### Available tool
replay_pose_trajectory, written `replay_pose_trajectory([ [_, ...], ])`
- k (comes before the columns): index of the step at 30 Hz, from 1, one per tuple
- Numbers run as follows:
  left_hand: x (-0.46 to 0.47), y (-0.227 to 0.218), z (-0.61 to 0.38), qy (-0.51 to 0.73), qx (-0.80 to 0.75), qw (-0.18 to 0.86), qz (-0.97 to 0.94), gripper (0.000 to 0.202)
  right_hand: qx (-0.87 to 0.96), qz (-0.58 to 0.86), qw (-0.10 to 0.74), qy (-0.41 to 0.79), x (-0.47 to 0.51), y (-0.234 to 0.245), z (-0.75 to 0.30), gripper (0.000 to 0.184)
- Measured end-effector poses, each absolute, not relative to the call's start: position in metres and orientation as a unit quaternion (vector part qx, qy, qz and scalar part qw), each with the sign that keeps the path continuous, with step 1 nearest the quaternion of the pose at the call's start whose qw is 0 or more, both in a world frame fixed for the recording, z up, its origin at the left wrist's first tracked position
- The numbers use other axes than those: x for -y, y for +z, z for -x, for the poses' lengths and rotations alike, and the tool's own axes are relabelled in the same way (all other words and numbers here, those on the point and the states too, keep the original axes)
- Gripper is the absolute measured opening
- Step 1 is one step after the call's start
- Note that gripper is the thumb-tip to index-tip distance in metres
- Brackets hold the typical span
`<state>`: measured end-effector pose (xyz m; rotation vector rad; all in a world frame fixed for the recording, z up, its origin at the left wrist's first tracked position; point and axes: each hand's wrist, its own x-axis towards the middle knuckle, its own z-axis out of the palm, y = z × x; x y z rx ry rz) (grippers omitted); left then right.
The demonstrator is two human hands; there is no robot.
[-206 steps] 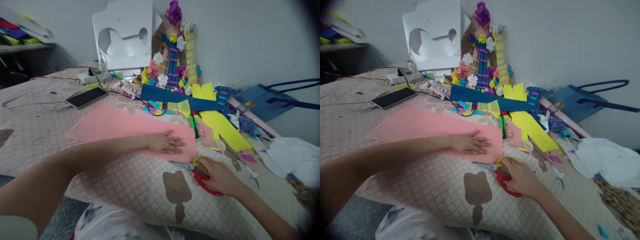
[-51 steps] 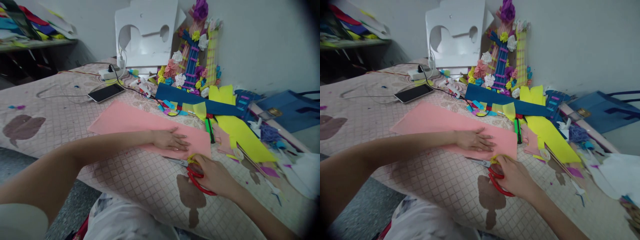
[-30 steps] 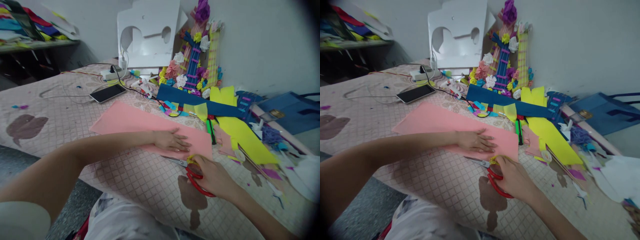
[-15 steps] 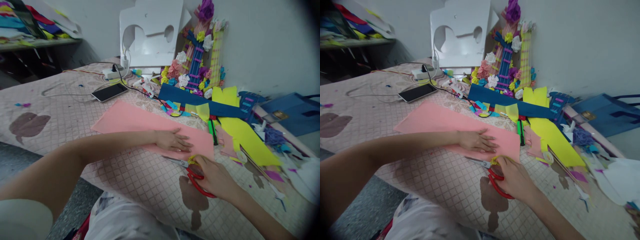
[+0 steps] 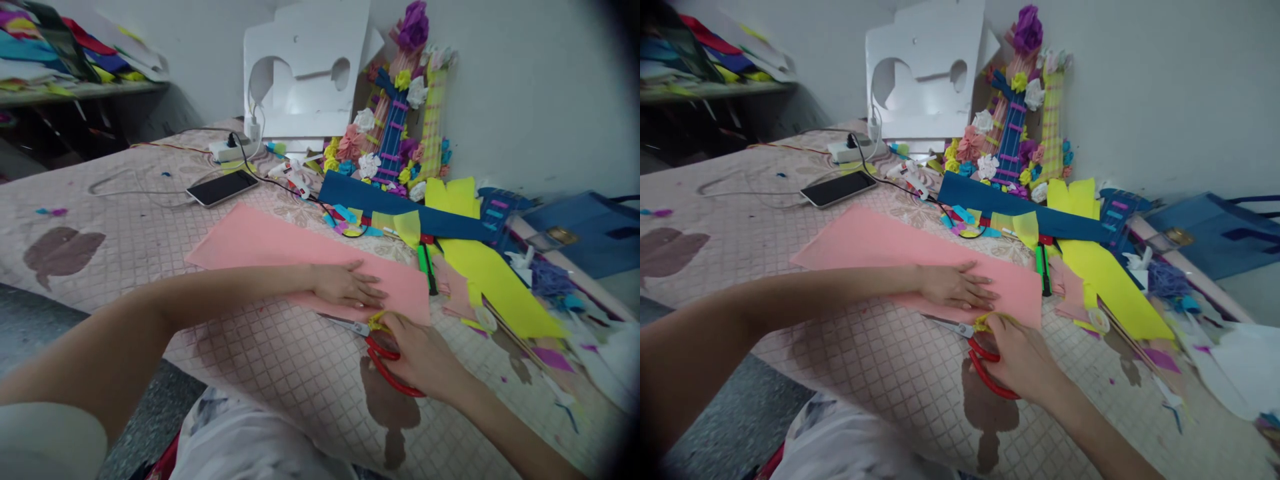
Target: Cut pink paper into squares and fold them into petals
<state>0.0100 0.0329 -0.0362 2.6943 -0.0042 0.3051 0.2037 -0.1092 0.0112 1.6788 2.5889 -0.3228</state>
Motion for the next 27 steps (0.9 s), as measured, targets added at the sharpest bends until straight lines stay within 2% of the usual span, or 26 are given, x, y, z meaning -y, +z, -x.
replay_pose_trajectory([
  [4, -0.033, -0.039, -0.011, 0.119, 0.004, 0.207, -0.971, 0.042, -0.839, -0.536, 0.033, -0.086, 0.110, 0.009, -0.206, 0.030],
  [9, -0.032, -0.032, -0.011, 0.099, 0.005, 0.212, -0.972, 0.045, -0.832, -0.546, 0.008, -0.098, 0.113, 0.011, -0.204, 0.038],
  [15, -0.038, -0.016, 0.025, 0.082, -0.008, 0.158, -0.984, 0.045, -0.824, -0.557, 0.013, -0.100, 0.113, 0.013, -0.198, 0.034],
  [20, -0.041, -0.026, 0.056, 0.102, -0.001, 0.168, -0.981, 0.046, -0.824, -0.555, 0.009, -0.110, 0.112, 0.011, -0.194, 0.028],
  [27, -0.040, -0.031, 0.055, 0.085, -0.010, 0.161, -0.983, 0.047, -0.823, -0.556, 0.026, -0.114, 0.107, 0.013, -0.186, 0.029],
])
